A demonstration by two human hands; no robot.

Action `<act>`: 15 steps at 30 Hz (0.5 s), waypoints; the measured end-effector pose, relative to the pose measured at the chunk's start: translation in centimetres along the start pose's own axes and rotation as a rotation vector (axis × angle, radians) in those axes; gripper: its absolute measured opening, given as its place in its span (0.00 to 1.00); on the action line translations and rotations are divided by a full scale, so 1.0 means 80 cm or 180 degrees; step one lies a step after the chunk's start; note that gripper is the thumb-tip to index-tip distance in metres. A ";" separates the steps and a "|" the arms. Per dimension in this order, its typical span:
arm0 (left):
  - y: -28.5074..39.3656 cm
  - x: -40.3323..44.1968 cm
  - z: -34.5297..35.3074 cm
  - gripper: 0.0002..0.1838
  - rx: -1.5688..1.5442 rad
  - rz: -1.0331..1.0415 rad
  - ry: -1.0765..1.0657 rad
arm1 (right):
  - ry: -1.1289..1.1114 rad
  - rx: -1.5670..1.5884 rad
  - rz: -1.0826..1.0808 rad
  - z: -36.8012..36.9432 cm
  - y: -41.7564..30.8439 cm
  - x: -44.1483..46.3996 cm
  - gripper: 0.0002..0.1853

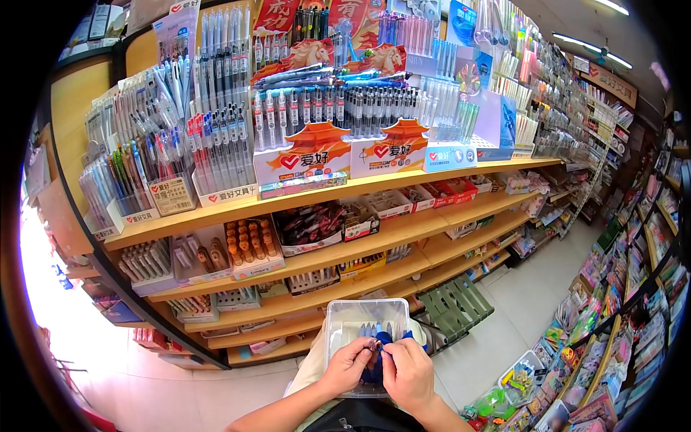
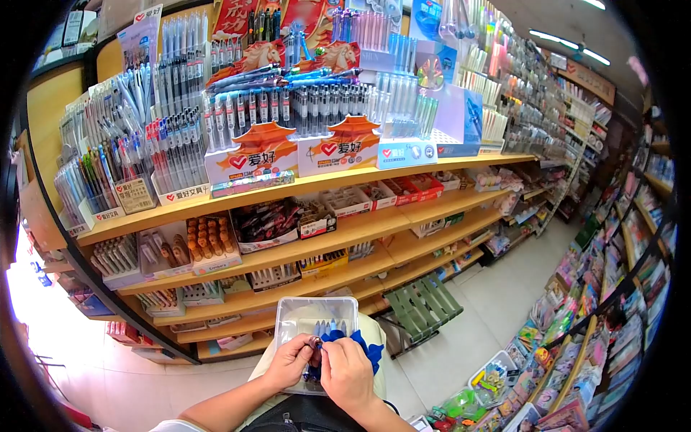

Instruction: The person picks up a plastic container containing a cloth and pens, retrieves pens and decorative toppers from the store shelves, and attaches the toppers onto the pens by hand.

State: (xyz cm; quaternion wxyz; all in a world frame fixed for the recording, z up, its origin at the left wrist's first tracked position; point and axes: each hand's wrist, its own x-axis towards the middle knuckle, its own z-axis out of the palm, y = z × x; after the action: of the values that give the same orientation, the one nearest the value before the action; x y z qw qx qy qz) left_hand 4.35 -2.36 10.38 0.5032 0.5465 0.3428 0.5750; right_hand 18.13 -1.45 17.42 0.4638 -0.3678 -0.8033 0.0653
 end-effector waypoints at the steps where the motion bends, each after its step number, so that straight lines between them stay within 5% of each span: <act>1: 0.000 0.000 0.000 0.09 0.0007 -0.0007 -0.0001 | 0.0003 -0.0013 -0.0011 0.000 0.000 -0.001 0.06; 15: 0.007 -0.002 0.003 0.08 0.0543 0.0055 0.0240 | -0.0087 0.1021 0.0831 -0.004 0.001 -0.003 0.06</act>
State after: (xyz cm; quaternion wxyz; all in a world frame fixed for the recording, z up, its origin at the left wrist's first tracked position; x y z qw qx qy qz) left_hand 4.44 -2.66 10.91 0.4366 0.5682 0.4046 0.5681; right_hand 18.53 -1.62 17.42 0.4931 -0.3893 -0.7344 0.2568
